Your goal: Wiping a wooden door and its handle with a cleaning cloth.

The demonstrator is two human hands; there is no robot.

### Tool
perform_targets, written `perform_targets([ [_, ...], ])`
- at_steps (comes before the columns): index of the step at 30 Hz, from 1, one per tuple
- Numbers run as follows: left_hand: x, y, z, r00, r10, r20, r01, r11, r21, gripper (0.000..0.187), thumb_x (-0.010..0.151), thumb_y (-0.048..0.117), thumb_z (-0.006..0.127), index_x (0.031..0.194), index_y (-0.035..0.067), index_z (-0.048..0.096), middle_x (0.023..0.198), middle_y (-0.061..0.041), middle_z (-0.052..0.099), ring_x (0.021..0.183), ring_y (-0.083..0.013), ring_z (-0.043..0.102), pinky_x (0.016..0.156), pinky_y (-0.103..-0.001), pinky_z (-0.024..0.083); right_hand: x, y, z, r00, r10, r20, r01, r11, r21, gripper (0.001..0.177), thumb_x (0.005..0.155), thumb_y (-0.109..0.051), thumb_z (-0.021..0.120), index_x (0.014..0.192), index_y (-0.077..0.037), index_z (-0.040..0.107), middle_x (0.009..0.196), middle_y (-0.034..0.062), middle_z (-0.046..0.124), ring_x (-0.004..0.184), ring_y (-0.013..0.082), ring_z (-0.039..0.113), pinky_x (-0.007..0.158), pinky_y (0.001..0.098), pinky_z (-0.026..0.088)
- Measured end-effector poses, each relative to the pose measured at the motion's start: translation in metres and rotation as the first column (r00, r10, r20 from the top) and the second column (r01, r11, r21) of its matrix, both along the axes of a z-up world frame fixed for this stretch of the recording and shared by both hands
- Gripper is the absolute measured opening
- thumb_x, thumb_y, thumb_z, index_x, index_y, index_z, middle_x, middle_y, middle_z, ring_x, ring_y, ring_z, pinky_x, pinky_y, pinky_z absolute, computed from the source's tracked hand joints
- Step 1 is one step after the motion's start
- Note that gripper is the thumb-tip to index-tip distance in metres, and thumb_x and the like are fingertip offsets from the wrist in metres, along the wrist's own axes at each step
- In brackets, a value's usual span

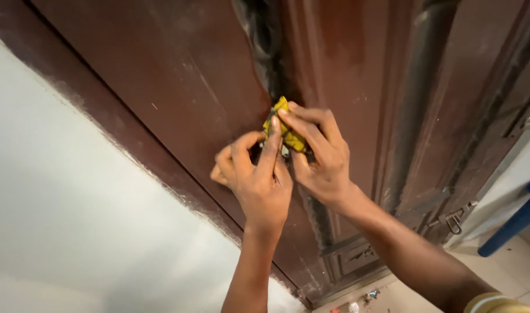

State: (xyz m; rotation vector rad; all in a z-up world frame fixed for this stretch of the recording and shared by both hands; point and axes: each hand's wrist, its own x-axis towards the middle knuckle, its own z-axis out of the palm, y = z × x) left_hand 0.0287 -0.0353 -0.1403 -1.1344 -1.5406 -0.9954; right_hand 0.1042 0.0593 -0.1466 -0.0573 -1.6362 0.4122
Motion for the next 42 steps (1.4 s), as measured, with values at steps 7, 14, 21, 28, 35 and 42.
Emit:
perform_targets([
  [7, 0.013, -0.007, -0.073, 0.997, 0.041, 0.069, -0.029, 0.986, -0.162, 0.037, 0.087, 0.01, 0.073, 0.122, 0.021, 0.076, 0.118, 0.001, 0.063, 0.112, -0.0252, 0.048, 0.098, -0.045, 0.03, 0.014, 0.003, -0.08, 0.997, -0.027, 0.071, 0.026, 1.0, 0.006, 0.052, 0.08, 0.015, 0.063, 0.129, -0.001, 0.068, 0.135, 0.0174, 0.062, 0.123, 0.0321, 0.067, 0.104, 0.0358, 0.057],
  [14, 0.035, -0.033, -0.054, 0.924, -0.285, 0.255, 0.344, 0.911, -0.227, 0.035, 0.089, 0.015, 0.072, 0.121, 0.003, 0.066, 0.138, -0.025, 0.056, 0.124, -0.0396, 0.046, 0.103, -0.054, 0.039, 0.068, 0.016, -0.071, 0.821, 0.548, 0.158, -0.333, 0.686, -0.647, 0.05, 0.083, 0.008, 0.057, 0.129, -0.004, 0.069, 0.127, 0.0156, 0.072, 0.118, 0.0229, 0.069, 0.101, 0.0353, 0.054],
  [21, 0.031, -0.026, -0.011, 0.721, -0.46, 0.519, 0.519, 0.854, 0.036, 0.022, 0.089, 0.006, 0.08, 0.104, 0.002, 0.064, 0.099, -0.009, 0.068, 0.088, -0.0215, 0.07, 0.078, -0.032, 0.058, 0.072, 0.017, -0.032, 0.905, 0.388, 0.174, -0.329, 0.899, -0.289, 0.038, 0.099, -0.008, 0.065, 0.136, -0.008, 0.064, 0.13, 0.012, 0.062, 0.124, 0.0243, 0.061, 0.108, 0.0355, 0.051],
  [28, 0.008, -0.025, -0.037, 0.965, -0.136, 0.225, 0.143, 0.99, -0.011, 0.038, 0.083, 0.002, 0.079, 0.118, 0.004, 0.065, 0.096, -0.01, 0.066, 0.087, -0.0281, 0.06, 0.077, -0.04, 0.051, 0.026, -0.006, -0.087, 0.964, 0.031, 0.263, -0.026, 0.999, -0.021, 0.05, 0.089, -0.006, 0.071, 0.138, -0.006, 0.062, 0.144, 0.0183, 0.053, 0.132, 0.0374, 0.052, 0.11, 0.0435, 0.045],
  [35, -0.012, -0.027, -0.036, 0.995, 0.012, 0.097, -0.008, 0.999, -0.041, 0.033, 0.087, 0.007, 0.08, 0.117, 0.015, 0.07, 0.09, -0.006, 0.063, 0.084, -0.0263, 0.056, 0.078, -0.041, 0.042, -0.005, -0.004, -0.102, 0.966, 0.043, 0.253, -0.072, 0.992, 0.108, 0.059, 0.088, 0.011, 0.059, 0.146, 0.0, 0.053, 0.164, 0.0236, 0.034, 0.151, 0.0471, 0.036, 0.124, 0.0538, 0.033],
  [42, -0.013, -0.025, 0.065, 0.992, -0.125, -0.026, 0.128, 0.972, 0.195, 0.032, 0.088, -0.007, 0.078, 0.114, 0.01, 0.07, 0.111, -0.011, 0.062, 0.102, -0.0288, 0.058, 0.082, -0.032, 0.053, -0.014, 0.012, 0.023, 0.983, 0.038, 0.177, -0.092, 0.948, 0.304, 0.063, 0.094, 0.016, 0.053, 0.155, -0.002, 0.049, 0.17, 0.0186, 0.029, 0.161, 0.043, 0.026, 0.133, 0.0528, 0.031],
])
